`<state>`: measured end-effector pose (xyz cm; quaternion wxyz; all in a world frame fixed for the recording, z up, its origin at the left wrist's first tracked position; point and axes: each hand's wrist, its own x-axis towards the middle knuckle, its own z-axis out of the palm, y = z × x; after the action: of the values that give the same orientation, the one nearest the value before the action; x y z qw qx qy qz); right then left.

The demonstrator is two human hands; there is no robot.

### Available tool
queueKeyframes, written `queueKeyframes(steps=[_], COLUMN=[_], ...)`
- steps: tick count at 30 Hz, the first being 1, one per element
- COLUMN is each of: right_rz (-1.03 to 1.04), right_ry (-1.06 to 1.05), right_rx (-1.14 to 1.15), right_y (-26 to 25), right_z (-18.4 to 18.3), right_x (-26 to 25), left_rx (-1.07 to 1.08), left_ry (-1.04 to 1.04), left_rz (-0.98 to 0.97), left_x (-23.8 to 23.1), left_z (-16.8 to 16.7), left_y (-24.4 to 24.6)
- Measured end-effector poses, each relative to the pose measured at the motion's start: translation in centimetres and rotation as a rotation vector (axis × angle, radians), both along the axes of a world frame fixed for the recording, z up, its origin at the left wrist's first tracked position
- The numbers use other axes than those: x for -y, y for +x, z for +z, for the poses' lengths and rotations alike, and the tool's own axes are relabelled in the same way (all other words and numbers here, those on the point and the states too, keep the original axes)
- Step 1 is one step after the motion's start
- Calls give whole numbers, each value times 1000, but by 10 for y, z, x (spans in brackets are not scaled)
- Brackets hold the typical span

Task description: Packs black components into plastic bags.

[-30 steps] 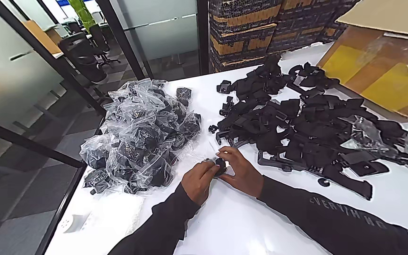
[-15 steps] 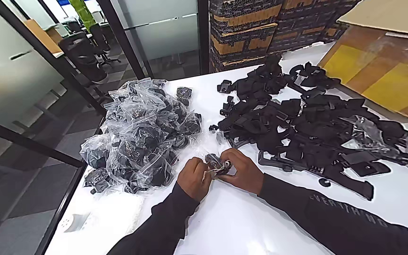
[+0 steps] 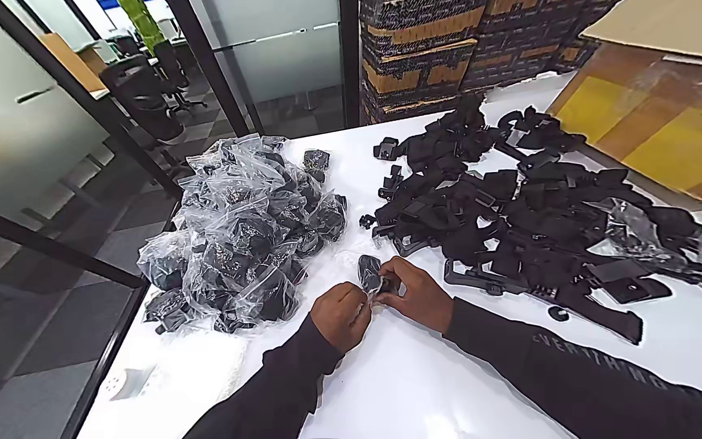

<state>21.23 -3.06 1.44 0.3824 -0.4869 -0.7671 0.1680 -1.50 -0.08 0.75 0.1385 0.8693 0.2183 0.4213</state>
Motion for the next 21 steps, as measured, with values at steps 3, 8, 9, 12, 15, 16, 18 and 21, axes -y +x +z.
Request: queueKeyframes(steps=[3, 8, 9, 12, 15, 16, 18, 21], right_rz=[45, 8, -22, -72, -48, -41, -38, 0], right_ry=[-18, -8, -5, -21, 21, 42, 78, 102], right_rx=[-26, -9, -3, -15, -94, -125, -186, -271], right_y=[0, 0, 0, 2, 2, 2, 2, 3], right_z=[-2, -2, -2, -2, -4, -4, -5, -7], right_x=[-2, -2, -2, -1, -2, -3, -4, -5], left_rx=[35, 36, 31, 48, 67, 70, 82, 24], left_ry=[-22, -31, -42, -42, -39, -44, -55, -149], left_rz=[67, 146, 160, 191, 202, 201, 171, 24], left_x=[-3, -3, -3, -4, -6, -6, -9, -15], left_z=[-1, 0, 1, 1, 2, 2, 1, 1], left_y=[-1, -2, -3, -4, -5, -5, -5, -8])
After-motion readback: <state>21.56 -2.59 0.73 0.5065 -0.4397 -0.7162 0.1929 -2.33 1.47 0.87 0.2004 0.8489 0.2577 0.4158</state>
